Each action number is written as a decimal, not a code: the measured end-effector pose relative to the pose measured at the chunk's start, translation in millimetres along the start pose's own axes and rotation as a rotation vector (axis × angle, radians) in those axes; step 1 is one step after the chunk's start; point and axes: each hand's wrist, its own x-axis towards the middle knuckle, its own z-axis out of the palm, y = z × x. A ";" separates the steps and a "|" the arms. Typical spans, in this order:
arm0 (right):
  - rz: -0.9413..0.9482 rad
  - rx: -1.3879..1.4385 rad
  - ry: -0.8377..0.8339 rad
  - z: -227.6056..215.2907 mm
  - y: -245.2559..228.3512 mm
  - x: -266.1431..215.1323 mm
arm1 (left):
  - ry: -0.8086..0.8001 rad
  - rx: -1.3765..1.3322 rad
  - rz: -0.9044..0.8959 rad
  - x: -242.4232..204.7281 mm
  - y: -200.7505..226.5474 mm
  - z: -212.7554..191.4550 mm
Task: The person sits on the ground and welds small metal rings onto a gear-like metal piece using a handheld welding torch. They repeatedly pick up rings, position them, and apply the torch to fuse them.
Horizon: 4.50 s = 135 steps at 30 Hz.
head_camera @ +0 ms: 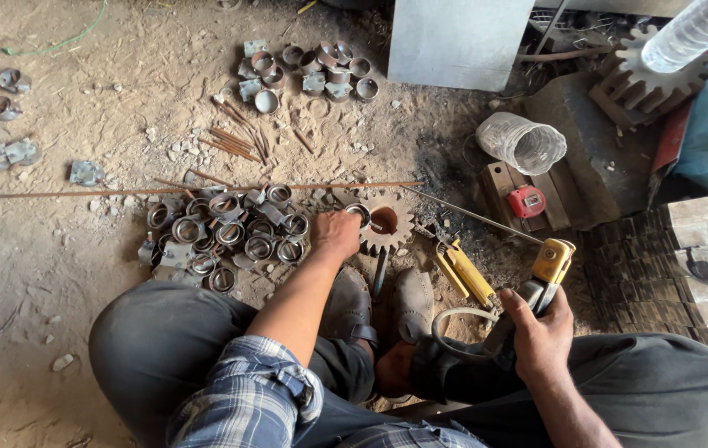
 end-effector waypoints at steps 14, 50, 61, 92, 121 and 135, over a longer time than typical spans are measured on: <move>0.020 -0.022 0.034 -4.4 -1.0 -0.2 | 0.010 0.324 0.226 22.7 -13.7 -28.7; 0.013 0.301 0.030 34.0 -56.1 -17.7 | -0.151 0.262 0.389 -19.4 -40.8 -36.8; -0.006 0.332 0.023 28.0 -49.1 -10.9 | 0.053 0.408 0.453 12.5 -40.3 -7.2; -0.092 0.270 0.060 20.4 -15.6 3.2 | 1.319 -0.523 -0.114 -177.7 -209.2 -230.7; 0.891 -0.056 0.131 43.7 110.8 207.0 | 1.026 -0.770 0.047 -158.0 -179.8 -166.8; 1.042 -0.343 0.029 33.4 159.2 182.9 | 0.941 -0.661 0.059 -164.7 -164.8 -182.2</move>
